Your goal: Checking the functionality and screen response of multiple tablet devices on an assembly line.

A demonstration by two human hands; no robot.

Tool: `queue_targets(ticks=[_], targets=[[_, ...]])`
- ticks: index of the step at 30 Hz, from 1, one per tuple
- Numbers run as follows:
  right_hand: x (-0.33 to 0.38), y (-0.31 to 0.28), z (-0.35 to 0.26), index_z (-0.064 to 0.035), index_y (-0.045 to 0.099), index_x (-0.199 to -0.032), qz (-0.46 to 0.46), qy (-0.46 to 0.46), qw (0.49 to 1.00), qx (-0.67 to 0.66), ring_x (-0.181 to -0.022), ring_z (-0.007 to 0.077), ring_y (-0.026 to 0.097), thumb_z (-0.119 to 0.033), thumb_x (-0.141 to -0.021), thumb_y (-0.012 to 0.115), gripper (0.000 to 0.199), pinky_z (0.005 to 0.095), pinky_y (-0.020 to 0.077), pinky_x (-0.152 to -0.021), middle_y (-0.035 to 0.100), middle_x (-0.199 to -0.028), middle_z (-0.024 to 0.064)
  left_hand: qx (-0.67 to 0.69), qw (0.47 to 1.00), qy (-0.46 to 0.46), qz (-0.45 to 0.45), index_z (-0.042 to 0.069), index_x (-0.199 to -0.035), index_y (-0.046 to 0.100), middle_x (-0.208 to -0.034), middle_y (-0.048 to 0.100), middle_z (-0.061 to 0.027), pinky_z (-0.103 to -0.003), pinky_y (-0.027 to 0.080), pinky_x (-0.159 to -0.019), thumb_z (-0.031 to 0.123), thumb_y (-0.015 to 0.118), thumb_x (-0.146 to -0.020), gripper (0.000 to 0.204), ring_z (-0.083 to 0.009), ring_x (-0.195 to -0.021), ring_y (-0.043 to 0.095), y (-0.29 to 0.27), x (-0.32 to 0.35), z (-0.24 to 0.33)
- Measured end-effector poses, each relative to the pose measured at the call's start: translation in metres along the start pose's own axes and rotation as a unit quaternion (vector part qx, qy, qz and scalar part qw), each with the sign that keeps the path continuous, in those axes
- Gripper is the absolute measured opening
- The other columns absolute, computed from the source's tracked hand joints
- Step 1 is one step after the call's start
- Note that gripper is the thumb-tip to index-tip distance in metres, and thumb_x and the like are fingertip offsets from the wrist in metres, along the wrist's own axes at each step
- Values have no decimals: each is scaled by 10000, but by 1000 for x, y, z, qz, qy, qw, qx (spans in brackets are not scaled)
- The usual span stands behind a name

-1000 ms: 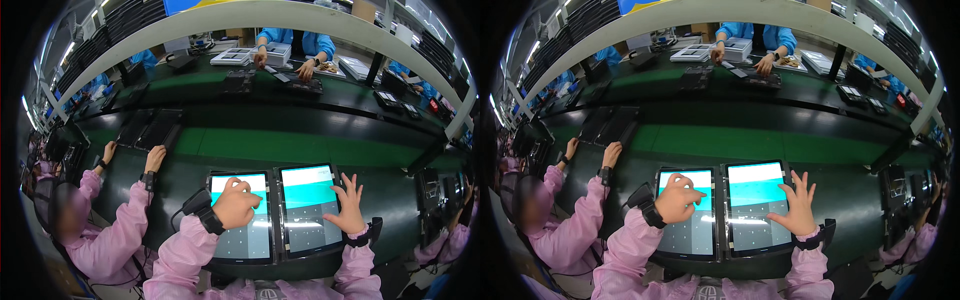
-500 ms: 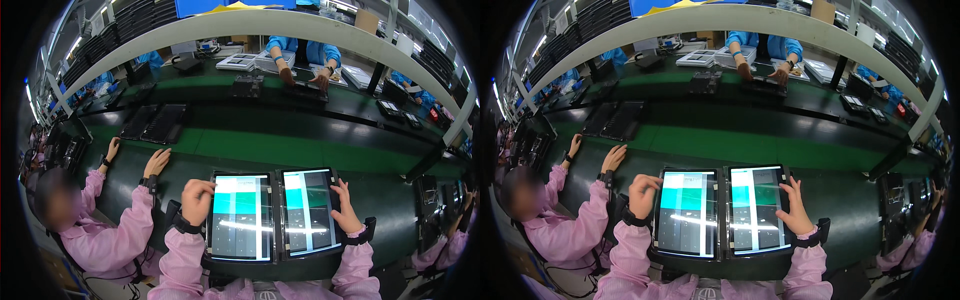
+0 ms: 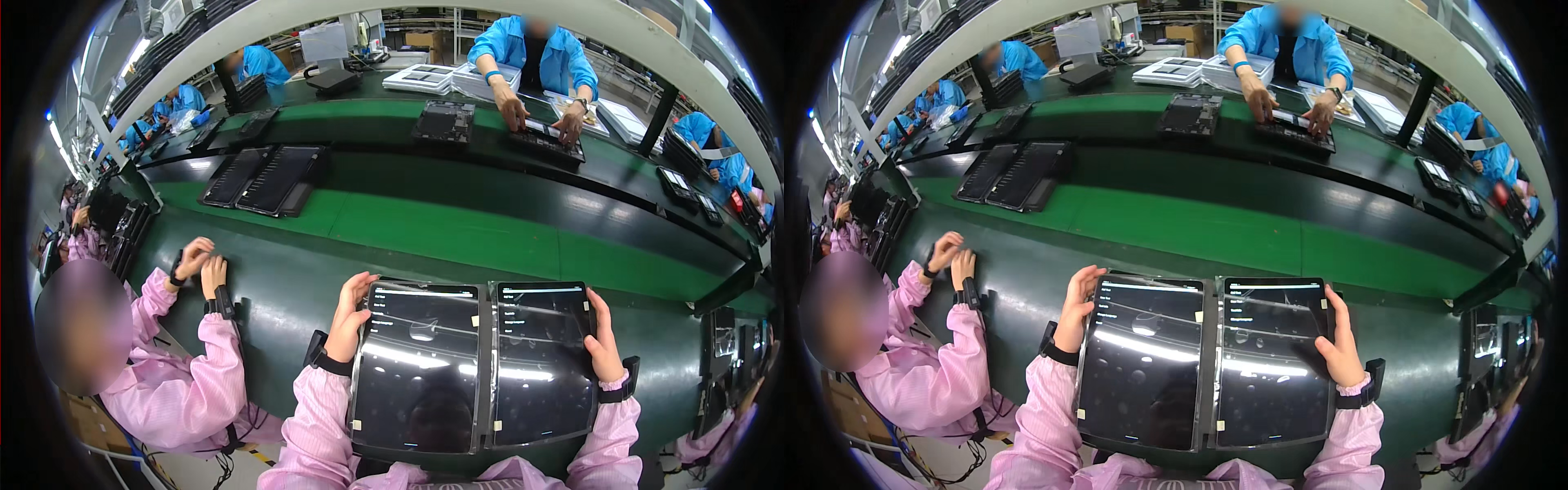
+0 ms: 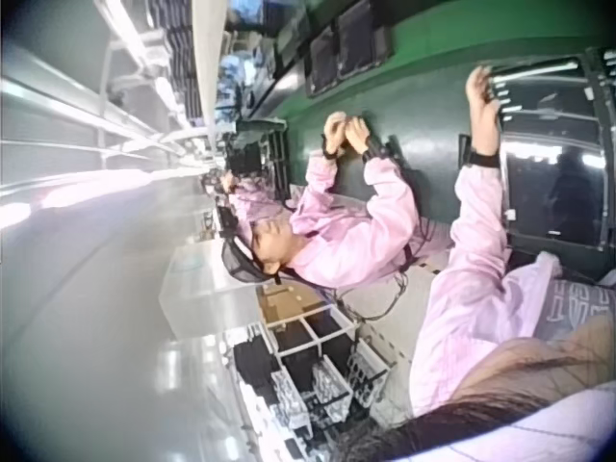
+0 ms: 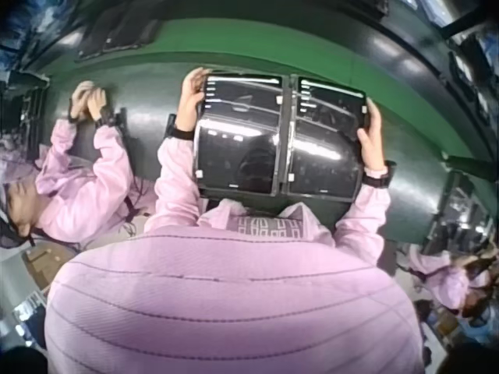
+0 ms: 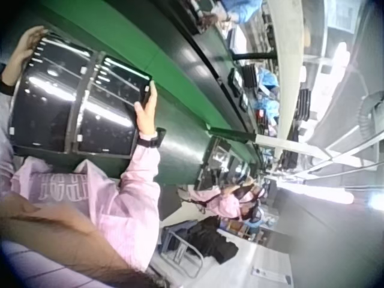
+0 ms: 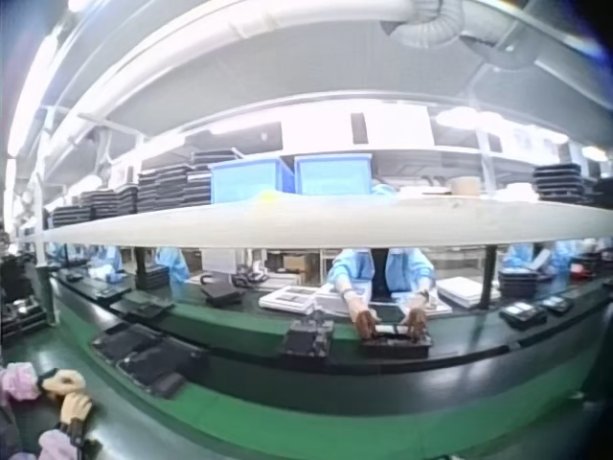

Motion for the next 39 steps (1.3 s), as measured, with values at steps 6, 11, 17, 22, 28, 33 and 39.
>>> queue_targets(ticks=[6, 11, 17, 22, 28, 33, 39], targets=[[1, 0, -14, -187, 375, -1503, -48, 65, 975, 206, -1512, 438, 29, -492, -802, 690, 828, 664, -29, -1141, 225, -1612, 183, -68, 996, -41, 35, 30, -1385, 447, -1338, 507, -116, -316, 341, -1070, 44, 475, -748, 639, -217, -1231, 466, -2, -10, -4], [-10, 24, -50, -202, 488, -1429, -128, 27, 954, 268, -1498, 464, -63, -473, -780, 774, 759, 689, -8, -1131, 123, -1625, 199, -79, 995, -28, 54, 38, -1351, 433, -1262, 528, -108, -327, 385, -1017, -3, 456, -738, 615, -217, -1156, 480, -1, -15, -6], [-29, 50, -69, -213, 512, -1415, -141, -35, 925, 352, -1477, 516, -36, -602, -779, 728, 777, 722, -29, -1110, 142, -1605, 242, -62, 997, 4, 46, 55, -1405, 349, -1235, 521, -110, -305, 430, -950, -38, 433, -750, 667, -203, -1109, 500, 1, -13, -3], [-37, 55, -68, -216, 510, -1419, -160, -41, 912, 375, -1476, 521, -21, -640, -784, 699, 787, 730, -32, -1106, 161, -1603, 241, -17, 997, -28, 63, 71, -1423, 337, -1214, 552, -112, -315, 432, -955, -43, 436, -786, 655, -204, -1125, 521, -2, -14, -5], [-47, 45, -60, -195, 495, -1425, -154, -27, 921, 356, -1486, 496, -14, -618, -783, 713, 798, 721, -23, -1114, 151, -1612, 224, 37, 998, -50, 33, 60, -1419, 352, -1151, 606, -98, -287, 437, -932, -48, 435, -819, 616, -174, -1064, 561, 3, -22, -9], [-47, 54, -55, -214, 508, -1414, -155, -22, 917, 368, -1491, 482, -5, -569, -852, 669, 683, 718, -30, -1116, 164, -1609, 216, 33, 998, -35, 32, 55, -1424, 346, -1143, 623, -116, -287, 436, -952, -41, 447, -820, 619, -176, -1057, 577, 2, -23, -8], [-44, 52, -54, -220, 523, -1404, -154, -33, 917, 367, -1489, 489, 14, -559, -893, 613, 619, 730, -33, -1108, 196, -1602, 219, 3, 999, -28, 33, 65, -1431, 324, -1179, 628, -119, -300, 446, -941, -69, 447, -790, 667, -175, -1045, 580, 1, -23, -12]])
Point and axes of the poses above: each hand's wrist, its own x-axis away from the middle knuckle, its own y-axis out of the palm, z = x × y, the point moved 6 cm from there along -x, towards the middle knuckle
